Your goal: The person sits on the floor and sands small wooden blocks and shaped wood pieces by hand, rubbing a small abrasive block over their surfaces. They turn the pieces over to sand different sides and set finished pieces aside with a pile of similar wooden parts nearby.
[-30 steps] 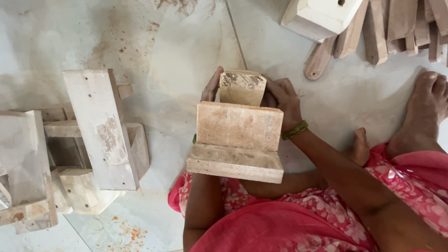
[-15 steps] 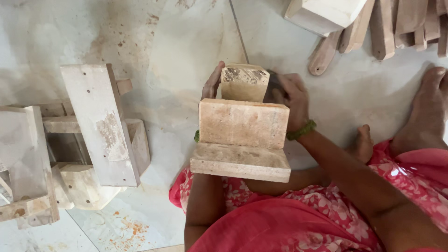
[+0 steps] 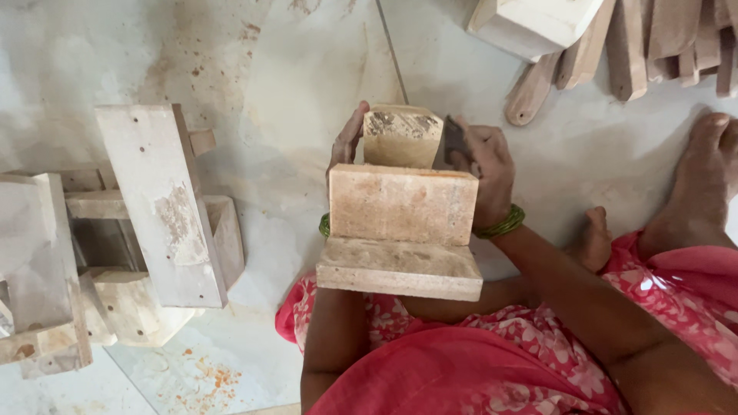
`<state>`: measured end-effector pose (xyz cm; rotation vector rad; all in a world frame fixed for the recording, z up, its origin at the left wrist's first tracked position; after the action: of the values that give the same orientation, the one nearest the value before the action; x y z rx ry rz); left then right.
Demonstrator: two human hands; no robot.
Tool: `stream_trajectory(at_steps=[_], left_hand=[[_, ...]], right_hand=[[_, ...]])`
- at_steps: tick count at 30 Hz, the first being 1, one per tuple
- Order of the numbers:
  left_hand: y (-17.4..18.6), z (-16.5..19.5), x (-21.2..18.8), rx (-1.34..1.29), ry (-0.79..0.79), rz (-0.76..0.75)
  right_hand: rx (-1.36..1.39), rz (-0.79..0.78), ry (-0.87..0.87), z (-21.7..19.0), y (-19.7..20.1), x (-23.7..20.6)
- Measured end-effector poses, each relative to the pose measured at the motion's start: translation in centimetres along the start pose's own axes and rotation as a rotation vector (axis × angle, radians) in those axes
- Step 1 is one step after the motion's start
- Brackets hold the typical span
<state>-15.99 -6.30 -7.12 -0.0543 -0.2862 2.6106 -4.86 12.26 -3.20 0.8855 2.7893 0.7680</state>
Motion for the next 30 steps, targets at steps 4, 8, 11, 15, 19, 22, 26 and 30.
stream_trajectory(at_steps=[4, 8, 11, 15, 19, 22, 26, 30], left_hand=[[0.5, -2.7, 1.7, -0.099, 0.075, 0.006], [1.1, -5.3, 2.2, -0.467, 0.367, 0.148], [0.5, -1.4, 0.7, 0.061, 0.004, 0.008], [-0.1, 0.1, 0.9, 0.077, -0.080, -0.026], [-0.3, -0.3, 1.9, 0.007, -0.002, -0.042], [-0.3, -0.1, 1.6, 0.044, -0.024, -0.022], [-0.1, 0.2, 0.6, 0.093, -0.009, 0.026], [-0.4, -0.1, 1.4, -0.050, 0.042, -0.034]], right_hand=[[-0.076, -0.009, 0.274, -2.1, -0.6, -0.3], [-0.351, -0.185, 0.383, -1.0, -0.9, 0.9], [-0.076, -0.082, -0.008, 1.6, 0.5, 0.7], [-0.067, -0.040, 0.239, -0.3, -0.3, -1.1], [-0.320, -0.155, 0.399, 0.0, -1.2, -0.7], [-0.332, -0.159, 0.334, 1.0, -0.6, -0.4], [-0.108, -0.080, 0.273, 0.5, 0.0, -1.8], [-0.076, -0.158, 0.338, 0.0, -0.6, -2.0]])
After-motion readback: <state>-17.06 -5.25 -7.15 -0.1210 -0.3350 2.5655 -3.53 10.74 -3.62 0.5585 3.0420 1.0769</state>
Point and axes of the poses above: each hand's wrist, its own x-axis towards the middle knuckle, its own y-axis out of the back of the hand, z = x × y, the point moved 7 cm from there along x, towards the middle knuckle, and after that the axes turned 3 degrees about z, right-handed, at the moved point
